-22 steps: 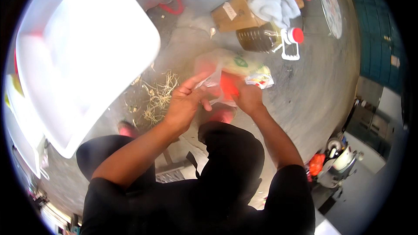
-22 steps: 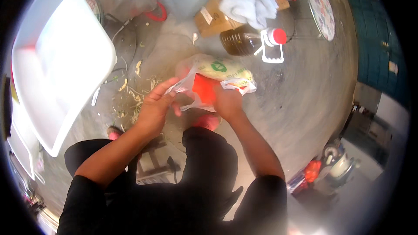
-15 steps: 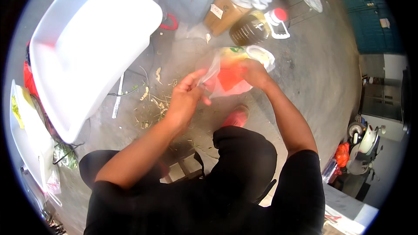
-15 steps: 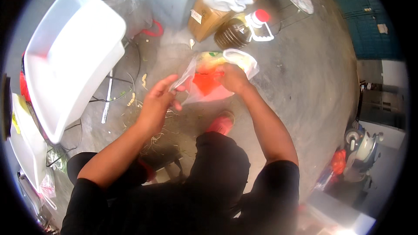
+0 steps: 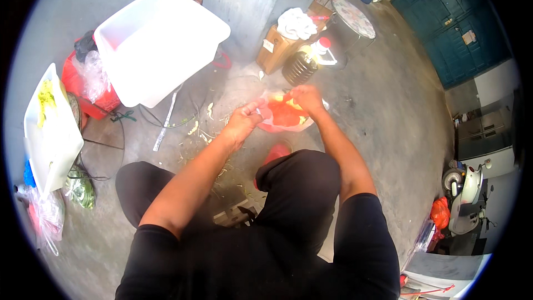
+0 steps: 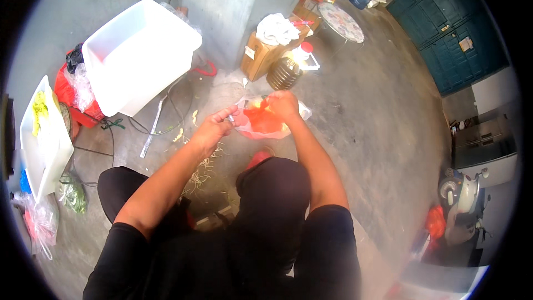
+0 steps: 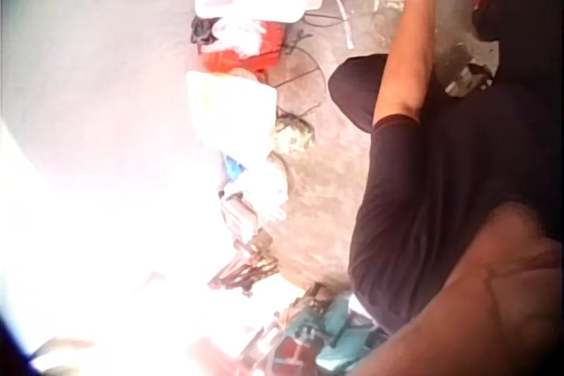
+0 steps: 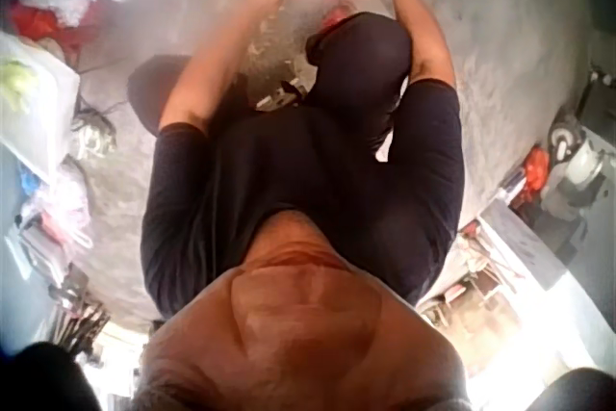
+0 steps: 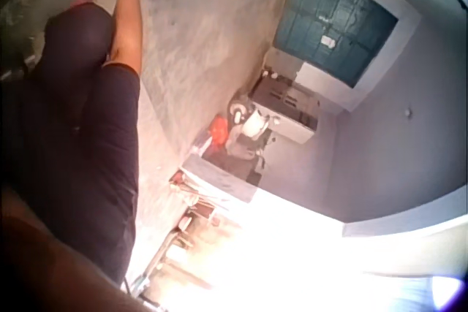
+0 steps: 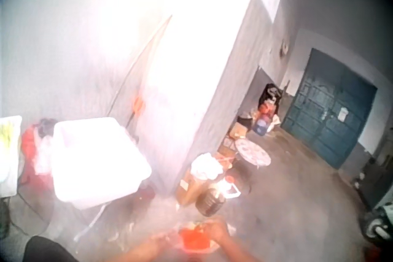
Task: The person retrieves a bag of napa cabbage from a refrigerator, sits on the floor, and uses a knife to trim the root ends. They then separate the cabbage into individual leaves and place them into a white plastic container.
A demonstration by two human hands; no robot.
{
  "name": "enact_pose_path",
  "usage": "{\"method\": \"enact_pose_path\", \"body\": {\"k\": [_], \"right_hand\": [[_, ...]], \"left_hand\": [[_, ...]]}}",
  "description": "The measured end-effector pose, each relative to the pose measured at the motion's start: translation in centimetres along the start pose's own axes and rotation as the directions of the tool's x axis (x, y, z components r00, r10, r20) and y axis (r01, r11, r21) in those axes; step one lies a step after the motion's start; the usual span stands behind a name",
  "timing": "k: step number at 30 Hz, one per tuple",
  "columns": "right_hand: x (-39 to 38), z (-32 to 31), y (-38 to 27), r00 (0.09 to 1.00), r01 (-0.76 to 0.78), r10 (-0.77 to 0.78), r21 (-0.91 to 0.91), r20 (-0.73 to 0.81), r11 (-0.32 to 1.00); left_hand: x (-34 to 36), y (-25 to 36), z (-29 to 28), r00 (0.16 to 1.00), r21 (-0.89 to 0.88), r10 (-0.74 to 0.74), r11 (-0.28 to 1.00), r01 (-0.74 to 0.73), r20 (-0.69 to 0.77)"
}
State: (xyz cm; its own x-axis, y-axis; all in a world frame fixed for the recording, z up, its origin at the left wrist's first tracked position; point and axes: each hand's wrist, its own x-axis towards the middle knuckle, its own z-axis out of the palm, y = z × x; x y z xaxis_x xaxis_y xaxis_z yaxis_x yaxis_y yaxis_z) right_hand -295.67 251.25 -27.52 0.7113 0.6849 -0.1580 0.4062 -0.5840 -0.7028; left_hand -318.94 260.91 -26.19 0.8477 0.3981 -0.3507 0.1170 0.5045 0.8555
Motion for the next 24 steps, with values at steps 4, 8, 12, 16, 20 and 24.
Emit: {"method": "enact_pose_path", "body": {"k": [4,8,12,16,20,24], "right_hand": [[0.6,1.5,-1.2,0.999,-0.033,0.036,0.394,-0.002,0.918],[2.2,2.2,-1.2,0.997,-0.062,0.027,0.495,0.077,0.867],[1.9,3.3,-0.5,0.973,-0.215,0.107,0.622,0.206,0.753],[1.1,3.9,1.5,0.969,-0.117,-0.076,0.709,0.234,0.695],[-0.2,2.6,2.4,0.974,-0.174,0.010,0.725,0.225,0.666],[-0.8,4.8,4.6,0.983,-0.076,-0.097,0.822,0.158,0.565]], "left_hand": [[0.8,-1.3,0.3,0.997,0.122,-0.031,0.992,0.040,-0.075],[4.0,-3.1,-0.3,0.964,0.302,-0.099,0.937,0.174,-0.249],[5.8,-2.9,1.3,0.610,0.936,0.792,0.203,-0.287,0.015],[9.5,-4.4,2.6,0.901,0.779,0.396,0.616,-0.115,-0.180],[14.3,-9.8,1.2,0.928,0.904,0.371,0.402,-0.146,-0.015],[14.7,-10.3,-0.3,0.974,0.954,0.228,0.287,-0.084,0.017]]}}
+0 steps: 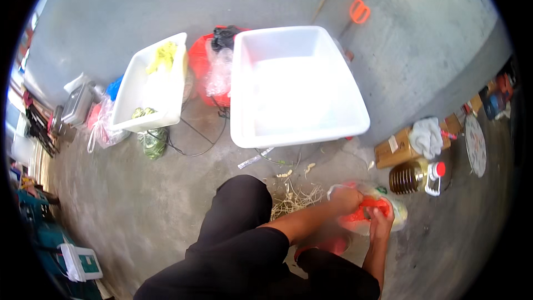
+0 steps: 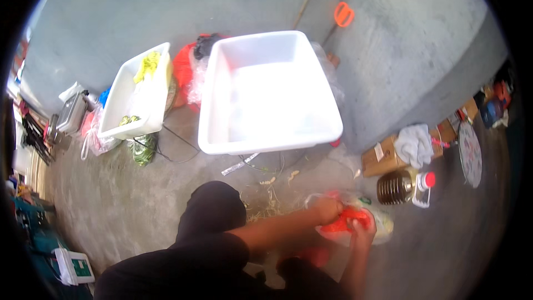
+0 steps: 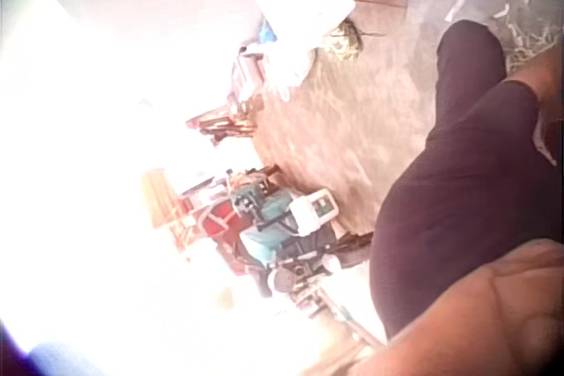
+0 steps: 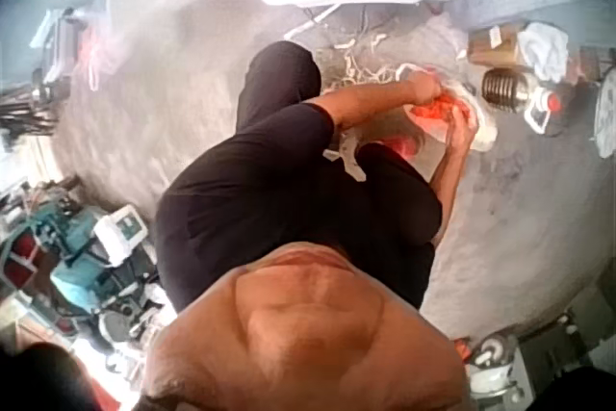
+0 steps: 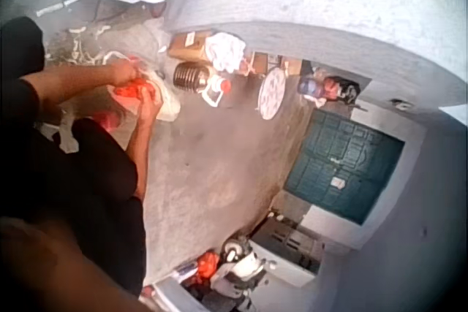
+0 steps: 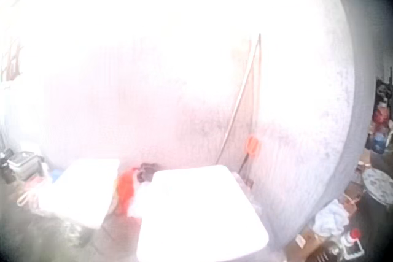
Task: The person retrieves a bag of napa cabbage from a refrigerator, sits on the floor, and uses a knife to trim the root ends. They then separate the cabbage into individual leaves and place them into a white plastic container.
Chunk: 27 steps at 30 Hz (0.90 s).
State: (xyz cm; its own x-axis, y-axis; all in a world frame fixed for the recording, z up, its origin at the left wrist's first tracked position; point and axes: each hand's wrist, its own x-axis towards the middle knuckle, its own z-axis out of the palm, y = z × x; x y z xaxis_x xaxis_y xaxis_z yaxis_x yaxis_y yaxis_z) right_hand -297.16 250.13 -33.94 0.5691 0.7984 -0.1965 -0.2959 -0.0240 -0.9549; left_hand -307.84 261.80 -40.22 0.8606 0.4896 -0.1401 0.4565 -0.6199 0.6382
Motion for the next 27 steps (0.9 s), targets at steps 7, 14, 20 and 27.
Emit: {"method": "enact_pose_path", "body": {"k": [7,14,20,27], "right_hand": [[1.5,-5.9,8.5,0.996,0.089,-0.089,-0.621,0.031,0.779],[3.1,-7.2,8.3,0.877,0.433,-0.441,-0.716,0.193,0.547],[3.0,-10.3,5.2,0.723,0.345,-0.690,-0.882,0.032,0.321],[3.4,-10.2,6.8,0.864,0.461,-0.429,-0.759,0.265,0.460]], "left_hand": [[-1.5,2.4,-2.2,0.995,-0.165,-0.074,0.984,0.062,-0.064],[-4.5,2.9,-6.5,0.996,-0.152,0.022,0.988,-0.008,0.090],[-3.4,1.6,-6.0,0.999,-0.395,-0.007,0.919,-0.014,-0.052],[-3.1,2.4,-4.3,0.992,-0.248,-0.072,0.964,0.097,0.108]]}}
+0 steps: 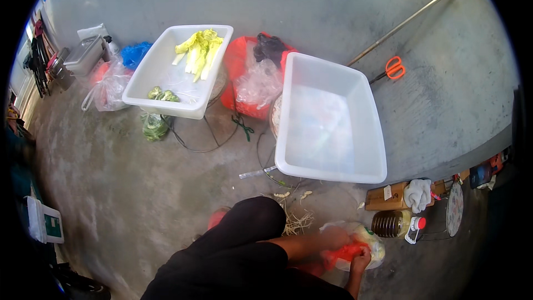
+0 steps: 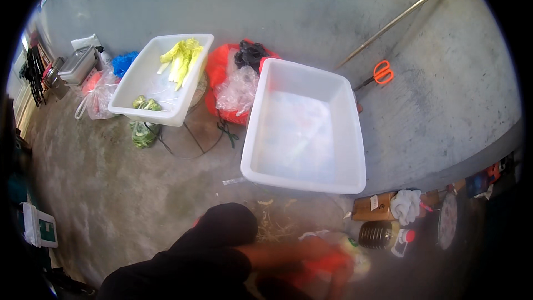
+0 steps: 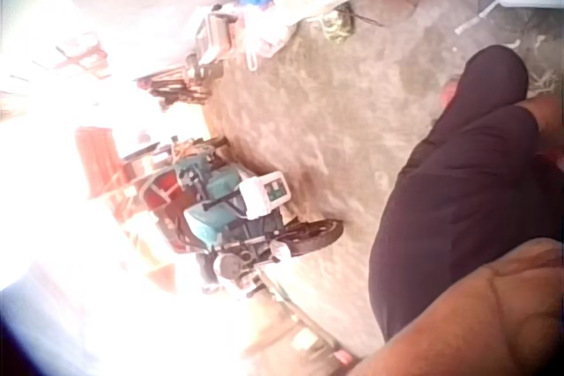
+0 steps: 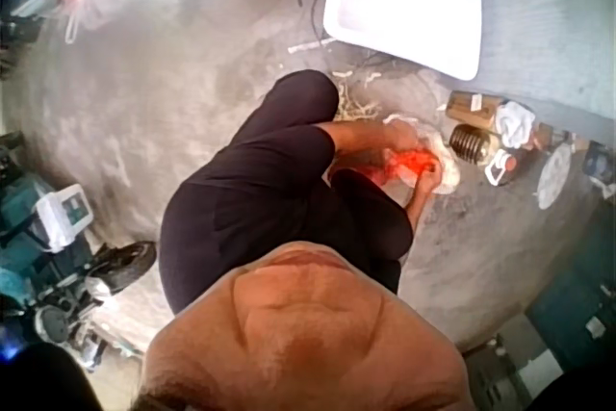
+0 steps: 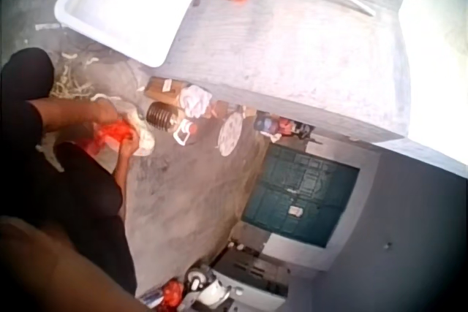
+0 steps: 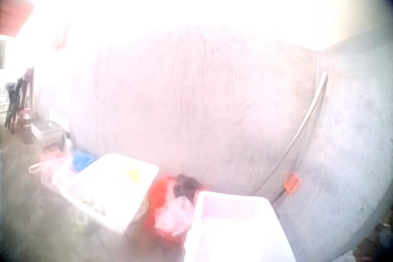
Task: The person retrieves a bag of napa cabbage from a refrigerator, sits on the floor, and uses a knife to trim the root ends. They then separate the cabbage into individual leaves and place them into a white plastic container.
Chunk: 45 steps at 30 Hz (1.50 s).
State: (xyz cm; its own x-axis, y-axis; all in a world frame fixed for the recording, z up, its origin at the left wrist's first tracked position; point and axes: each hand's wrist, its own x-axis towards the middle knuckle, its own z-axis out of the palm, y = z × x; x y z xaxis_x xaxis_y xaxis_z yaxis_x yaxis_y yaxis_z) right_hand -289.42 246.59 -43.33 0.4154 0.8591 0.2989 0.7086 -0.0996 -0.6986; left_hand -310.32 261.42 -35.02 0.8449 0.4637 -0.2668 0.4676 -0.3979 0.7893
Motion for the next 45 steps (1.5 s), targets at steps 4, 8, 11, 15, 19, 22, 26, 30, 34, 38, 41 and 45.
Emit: {"method": "enact_pose_path", "body": {"k": [4,8,11,15,19,22,26,30,34,38,41,45], "right_hand": [[-0.9,-1.3,2.2,0.982,0.006,0.020,-0.136,0.187,0.991],[-0.6,-4.0,-0.6,0.896,-0.431,0.443,0.186,-0.027,0.883],[-0.1,-2.7,-6.0,0.871,-0.450,0.487,0.295,-0.064,0.843],[-0.5,-2.8,-3.4,0.949,-0.314,0.315,0.064,0.007,0.947],[0.9,-6.6,-7.4,0.727,-0.455,0.648,0.548,-0.226,0.702],[1.6,-6.7,-6.6,0.726,-0.386,0.632,0.600,-0.271,0.701],[2.8,-6.8,-10.2,0.682,-0.282,0.630,0.662,-0.371,0.695],[1.9,-8.4,-10.1,0.612,-0.237,0.627,0.645,-0.482,0.727],[3.5,-8.6,-17.6,0.767,-0.033,0.414,0.614,-0.490,0.789],[4.5,-8.2,-22.5,0.984,-0.060,-0.098,0.797,0.148,0.601],[5.5,-6.3,-21.6,0.850,-0.446,0.150,0.539,0.505,0.715],[4.2,0.2,-12.7,0.853,-0.215,0.304,-0.245,0.424,0.946]], "left_hand": [[1.2,-0.4,2.0,0.999,0.051,0.019,0.999,-0.018,-0.032],[2.4,-2.3,0.4,0.999,0.221,0.037,0.975,-0.035,-0.002],[1.1,-1.5,1.6,0.942,-0.150,-0.089,0.988,0.042,-0.324],[1.4,0.0,3.8,0.891,-0.114,0.053,0.987,-0.117,-0.451],[2.7,0.0,2.1,0.886,-0.319,-0.037,0.939,-0.127,-0.462],[2.5,0.5,-0.3,0.927,-0.643,-0.153,0.758,-0.112,-0.341],[1.9,1.8,-1.9,0.964,-0.937,-0.242,0.348,-0.022,-0.112],[1.0,2.6,-1.8,0.960,-0.890,-0.270,0.452,0.055,-0.078],[-0.8,3.0,-2.7,0.976,-0.857,-0.214,0.511,0.070,-0.049],[-1.4,2.3,-3.0,0.972,-0.724,-0.184,0.689,0.023,-0.144],[-1.6,2.3,-3.1,0.964,-0.565,-0.067,0.820,-0.095,-0.259],[-1.4,1.7,-3.2,0.979,-0.606,-0.066,0.792,-0.067,-0.194]]}}
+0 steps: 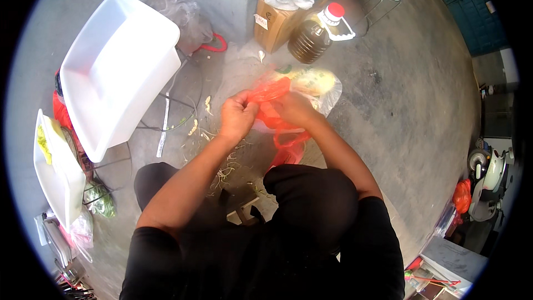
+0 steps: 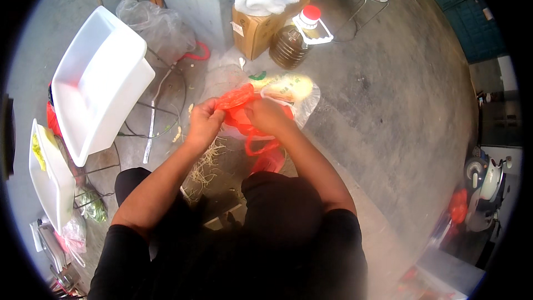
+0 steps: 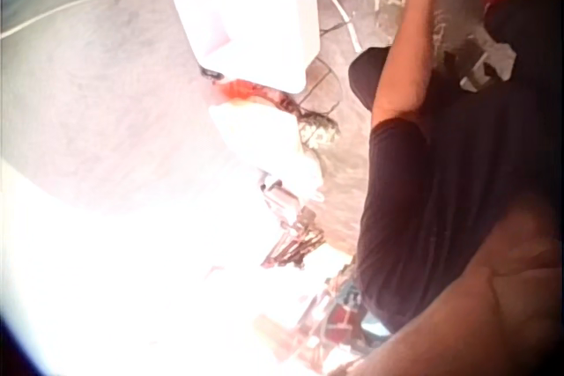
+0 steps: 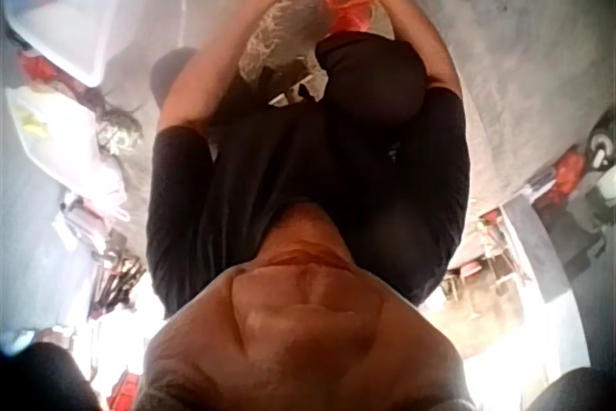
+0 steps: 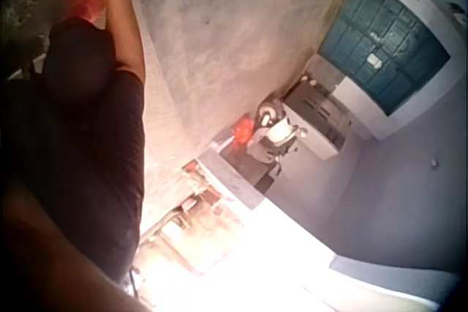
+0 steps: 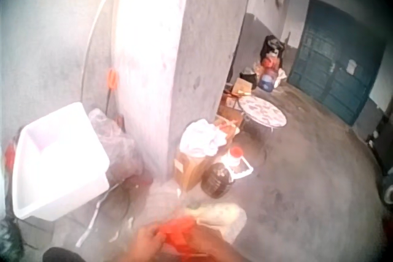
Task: The person retrieves a bag of napa cabbage from a refrigerator, sits on the floor, and uses a knife to trim the root ends. They then separate the cabbage into individual leaves and place them into a white plastic container.
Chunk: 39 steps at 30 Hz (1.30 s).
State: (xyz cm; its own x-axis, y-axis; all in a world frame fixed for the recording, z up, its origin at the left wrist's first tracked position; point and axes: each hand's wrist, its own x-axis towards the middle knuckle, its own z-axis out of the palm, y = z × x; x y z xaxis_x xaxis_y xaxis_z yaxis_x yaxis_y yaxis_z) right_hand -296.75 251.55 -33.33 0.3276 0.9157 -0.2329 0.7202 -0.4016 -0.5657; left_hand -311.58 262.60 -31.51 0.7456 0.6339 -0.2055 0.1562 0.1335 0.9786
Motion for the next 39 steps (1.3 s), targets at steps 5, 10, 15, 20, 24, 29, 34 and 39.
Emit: {"method": "enact_pose_path", "body": {"k": [5,10,15,20,24,29,34,39], "right_hand": [[-1.6,3.8,2.0,0.932,0.055,0.052,-0.283,0.358,0.957],[1.7,5.2,1.9,1.000,0.024,-0.023,0.075,-0.012,0.997],[2.8,8.3,2.6,0.973,-0.175,0.231,0.575,-0.025,0.799],[2.8,7.5,2.5,0.980,-0.172,0.196,0.401,-0.020,0.900],[1.8,4.6,3.8,0.976,-0.218,0.214,0.208,0.043,0.953],[-0.7,0.8,4.8,0.945,-0.307,0.303,0.012,0.123,0.952],[-3.9,-1.7,5.8,0.866,-0.467,0.483,-0.134,0.129,0.874],[-5.8,-5.6,2.9,0.921,-0.382,0.380,0.377,0.084,0.844]], "left_hand": [[0.6,-0.6,-1.4,0.997,0.101,-0.081,0.992,0.079,0.020],[0.1,0.9,-1.6,0.983,0.040,-0.159,0.987,0.156,0.093],[-0.2,1.6,-1.2,0.965,-0.045,-0.212,0.974,0.221,0.153],[0.0,1.1,-1.8,0.963,-0.032,-0.228,0.971,0.235,0.146],[0.9,0.0,-2.6,0.976,-0.002,-0.153,0.988,0.155,0.156],[1.7,-1.4,-1.8,0.942,0.205,0.121,0.960,-0.192,0.313],[2.3,-2.7,-1.6,0.883,-0.071,-0.139,0.979,0.190,0.448],[2.6,-3.3,-2.1,0.957,0.095,-0.264,0.963,0.254,0.118]]}}
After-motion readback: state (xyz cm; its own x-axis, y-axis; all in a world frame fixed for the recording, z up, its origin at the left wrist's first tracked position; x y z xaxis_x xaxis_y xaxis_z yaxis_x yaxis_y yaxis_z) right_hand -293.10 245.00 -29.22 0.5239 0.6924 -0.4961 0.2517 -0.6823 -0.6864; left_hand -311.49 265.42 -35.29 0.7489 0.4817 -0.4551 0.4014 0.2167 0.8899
